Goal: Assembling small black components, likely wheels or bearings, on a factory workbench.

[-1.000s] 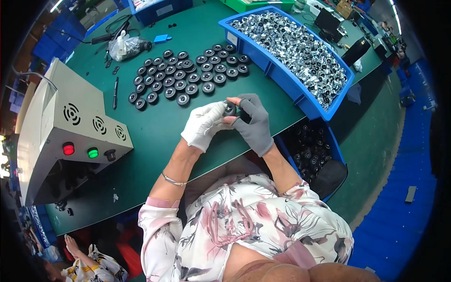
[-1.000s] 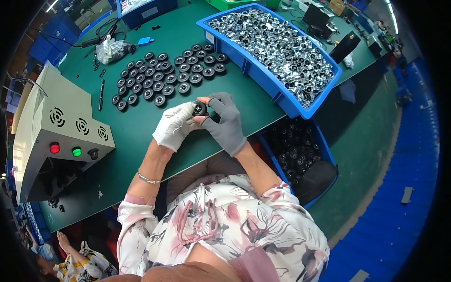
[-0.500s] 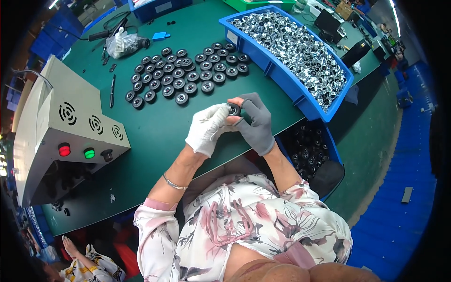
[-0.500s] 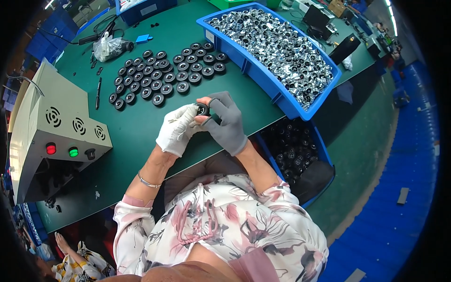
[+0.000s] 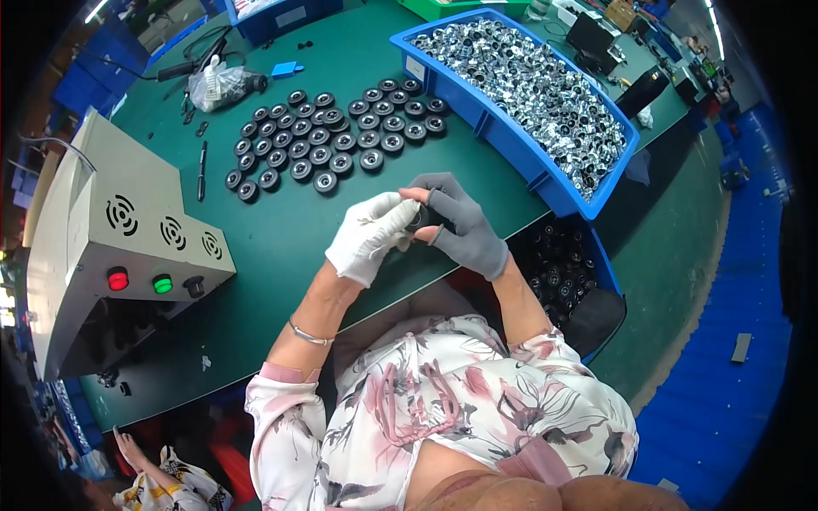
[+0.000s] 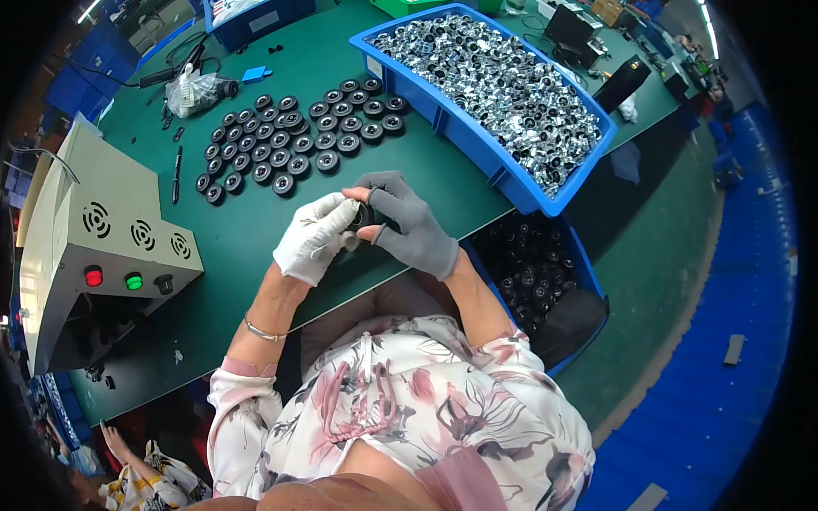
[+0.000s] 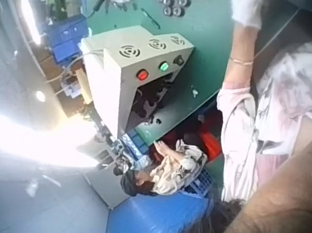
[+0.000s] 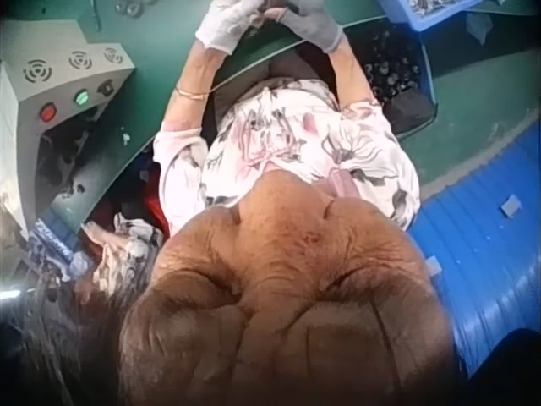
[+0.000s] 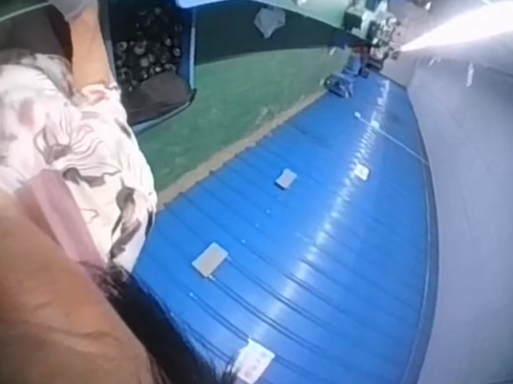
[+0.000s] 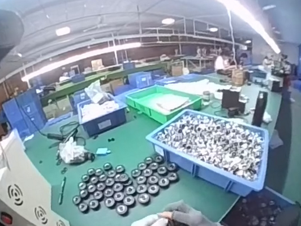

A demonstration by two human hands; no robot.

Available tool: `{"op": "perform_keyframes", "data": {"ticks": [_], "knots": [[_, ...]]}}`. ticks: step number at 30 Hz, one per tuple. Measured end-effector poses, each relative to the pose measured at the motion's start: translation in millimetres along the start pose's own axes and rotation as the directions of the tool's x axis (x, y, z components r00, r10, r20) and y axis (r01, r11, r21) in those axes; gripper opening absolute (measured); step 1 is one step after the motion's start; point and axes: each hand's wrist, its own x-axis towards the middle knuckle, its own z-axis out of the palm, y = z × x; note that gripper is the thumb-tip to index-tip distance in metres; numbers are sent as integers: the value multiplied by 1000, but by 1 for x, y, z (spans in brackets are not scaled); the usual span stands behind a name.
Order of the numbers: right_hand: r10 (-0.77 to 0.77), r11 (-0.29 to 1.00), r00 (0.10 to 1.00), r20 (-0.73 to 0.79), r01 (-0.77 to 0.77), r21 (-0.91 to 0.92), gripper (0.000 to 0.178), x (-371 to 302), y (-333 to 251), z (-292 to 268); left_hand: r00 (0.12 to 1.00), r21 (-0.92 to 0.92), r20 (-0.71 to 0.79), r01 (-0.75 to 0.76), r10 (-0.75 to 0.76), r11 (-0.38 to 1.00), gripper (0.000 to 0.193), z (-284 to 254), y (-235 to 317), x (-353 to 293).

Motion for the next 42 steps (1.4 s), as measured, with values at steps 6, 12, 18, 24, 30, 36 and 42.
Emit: {"op": "perform_keyframes", "data": {"ticks": [6,12,18,24,30,36,42], "knots": [[502,776,848,-169,-356,520,34,-14,-14,20,983,-318,-162,-138,89,938,27,19,-15,6],[556,758,800,-224,-378,531,24,-11,-21,24,914,-15,-245,-338,324,941,31,26,-20,4],[467,858,846,-258,-363,362,24,-10,-18,28,943,78,-234,-225,237,971,26,10,-16,3],[337,932,868,-364,-253,259,30,-11,-8,42,915,68,-279,-283,290,957,16,11,-26,12],[342,939,837,-427,-295,174,29,-12,-10,43,891,145,-326,-283,316,948,14,19,-31,19],[446,865,839,-311,-316,390,39,-13,-11,38,909,63,-287,-298,303,952,18,16,-29,18],[447,810,876,-182,-311,497,46,-11,-9,28,958,-120,-225,-208,178,971,26,7,-23,11]]}}
